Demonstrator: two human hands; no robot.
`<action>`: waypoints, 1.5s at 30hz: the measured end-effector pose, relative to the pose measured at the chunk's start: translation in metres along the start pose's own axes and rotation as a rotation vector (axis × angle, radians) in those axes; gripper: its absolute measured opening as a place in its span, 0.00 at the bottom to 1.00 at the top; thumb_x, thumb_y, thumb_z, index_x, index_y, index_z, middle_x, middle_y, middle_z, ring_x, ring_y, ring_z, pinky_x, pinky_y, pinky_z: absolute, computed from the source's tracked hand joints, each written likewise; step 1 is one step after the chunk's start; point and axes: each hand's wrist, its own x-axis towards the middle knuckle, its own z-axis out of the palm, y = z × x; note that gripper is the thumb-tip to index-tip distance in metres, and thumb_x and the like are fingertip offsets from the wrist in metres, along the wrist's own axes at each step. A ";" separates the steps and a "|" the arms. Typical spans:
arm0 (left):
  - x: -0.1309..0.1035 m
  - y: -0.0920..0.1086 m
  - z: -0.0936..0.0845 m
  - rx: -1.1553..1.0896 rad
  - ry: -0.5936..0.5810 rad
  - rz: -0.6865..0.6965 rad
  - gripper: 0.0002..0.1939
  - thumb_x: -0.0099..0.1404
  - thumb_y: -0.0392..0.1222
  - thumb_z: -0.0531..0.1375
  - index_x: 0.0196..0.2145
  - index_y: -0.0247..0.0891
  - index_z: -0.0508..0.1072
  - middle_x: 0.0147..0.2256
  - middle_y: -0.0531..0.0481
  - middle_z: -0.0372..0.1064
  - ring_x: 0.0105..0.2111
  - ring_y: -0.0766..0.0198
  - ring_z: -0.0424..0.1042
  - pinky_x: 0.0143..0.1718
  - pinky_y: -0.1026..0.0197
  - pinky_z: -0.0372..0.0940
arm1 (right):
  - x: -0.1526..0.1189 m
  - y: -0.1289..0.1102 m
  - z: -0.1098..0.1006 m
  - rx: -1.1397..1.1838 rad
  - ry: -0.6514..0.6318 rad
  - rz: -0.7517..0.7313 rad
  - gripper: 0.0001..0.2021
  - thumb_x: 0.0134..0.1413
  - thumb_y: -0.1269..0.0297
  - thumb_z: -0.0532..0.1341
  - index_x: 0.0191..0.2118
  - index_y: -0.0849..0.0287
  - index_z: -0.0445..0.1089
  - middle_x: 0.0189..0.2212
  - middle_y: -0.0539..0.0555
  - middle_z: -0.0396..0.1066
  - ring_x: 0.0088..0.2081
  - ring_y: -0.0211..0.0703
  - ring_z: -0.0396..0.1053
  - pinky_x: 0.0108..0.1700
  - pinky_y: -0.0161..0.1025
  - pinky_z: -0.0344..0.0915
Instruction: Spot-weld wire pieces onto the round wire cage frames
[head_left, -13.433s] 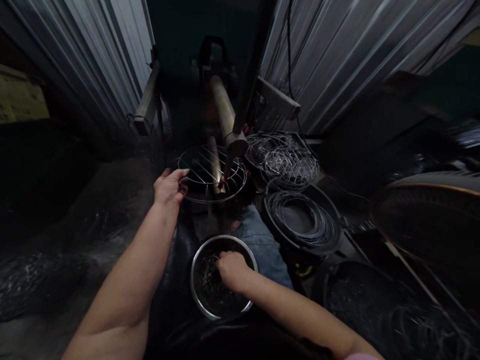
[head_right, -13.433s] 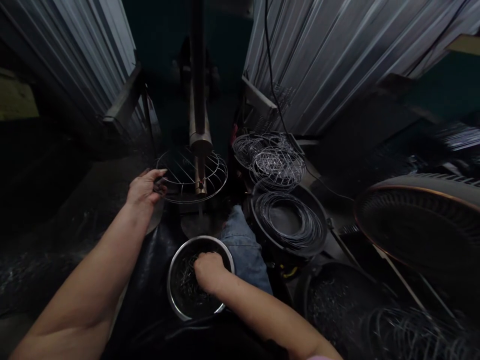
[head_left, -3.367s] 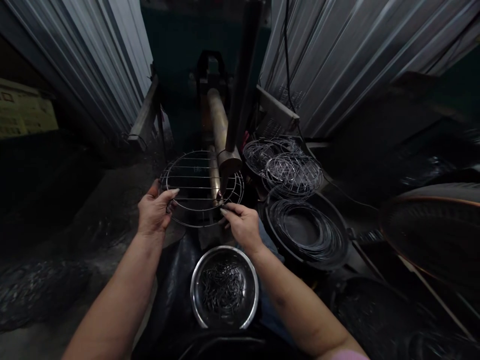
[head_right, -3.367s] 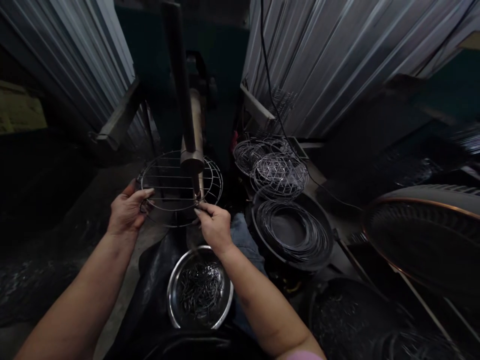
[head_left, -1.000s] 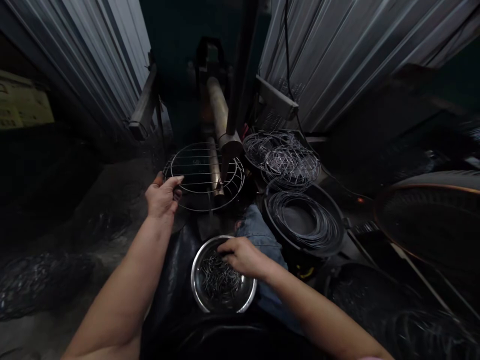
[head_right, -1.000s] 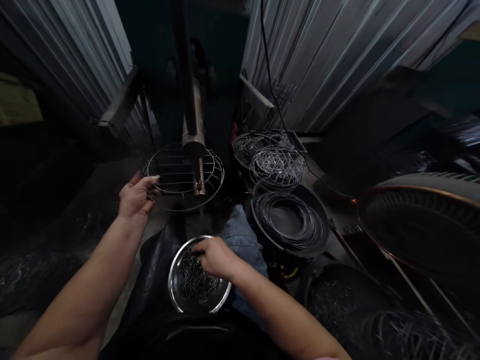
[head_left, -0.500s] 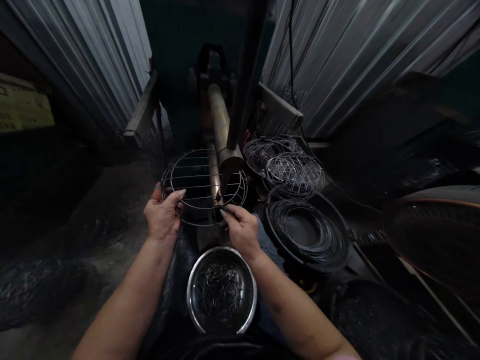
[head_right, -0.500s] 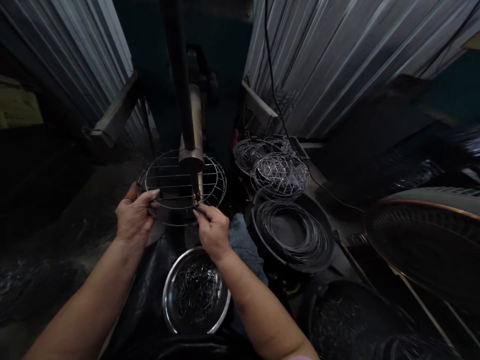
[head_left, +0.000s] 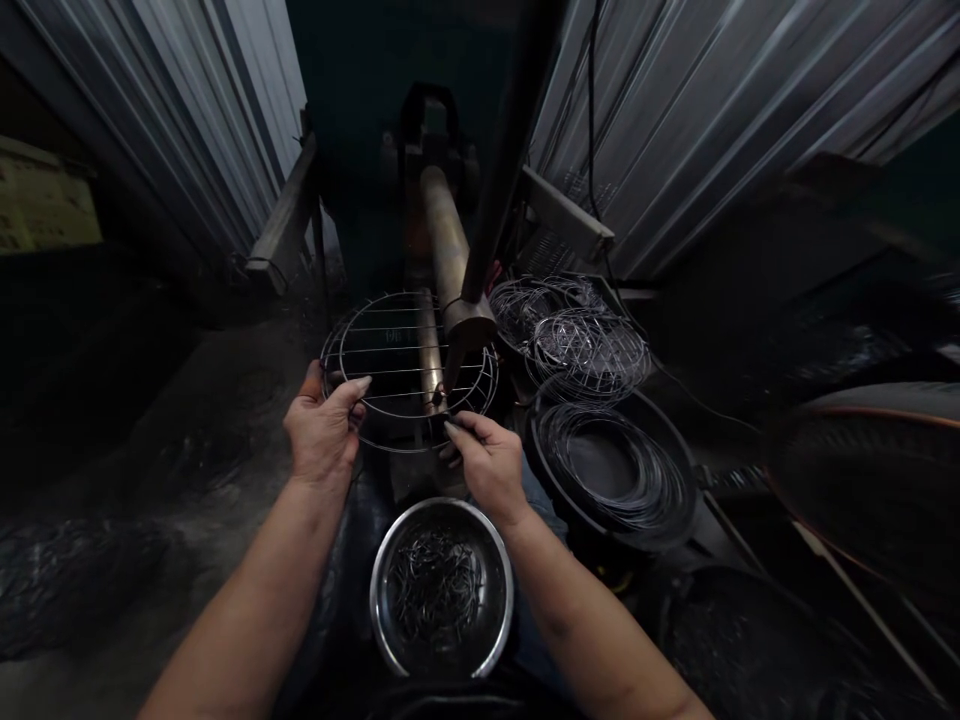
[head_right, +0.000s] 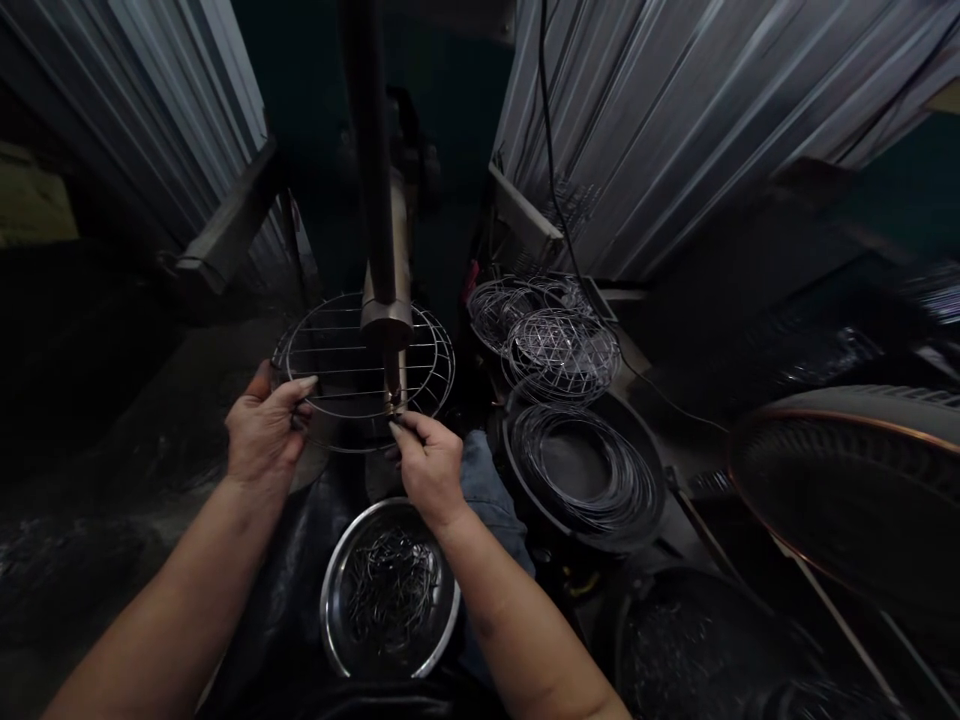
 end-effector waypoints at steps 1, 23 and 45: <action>0.002 -0.001 -0.001 0.005 -0.003 -0.003 0.25 0.36 0.33 0.71 0.35 0.36 0.71 0.32 0.54 0.67 0.21 0.75 0.62 0.17 0.70 0.53 | 0.000 -0.002 0.002 0.029 0.012 0.015 0.10 0.47 0.60 0.64 0.34 0.60 0.77 0.19 0.48 0.69 0.20 0.37 0.67 0.21 0.32 0.64; 0.025 -0.007 0.009 0.055 0.034 -0.074 0.29 0.32 0.33 0.70 0.36 0.36 0.69 0.27 0.56 0.66 0.21 0.72 0.63 0.17 0.70 0.53 | 0.021 -0.002 0.008 0.102 0.011 0.048 0.10 0.44 0.59 0.65 0.32 0.60 0.76 0.20 0.48 0.71 0.20 0.37 0.69 0.21 0.32 0.64; 0.028 -0.011 0.009 0.059 0.036 -0.066 0.24 0.33 0.31 0.70 0.31 0.35 0.68 0.25 0.55 0.66 0.19 0.74 0.61 0.17 0.69 0.50 | 0.016 0.013 0.006 0.135 0.023 0.009 0.09 0.44 0.61 0.65 0.33 0.58 0.77 0.28 0.49 0.76 0.21 0.36 0.69 0.25 0.34 0.67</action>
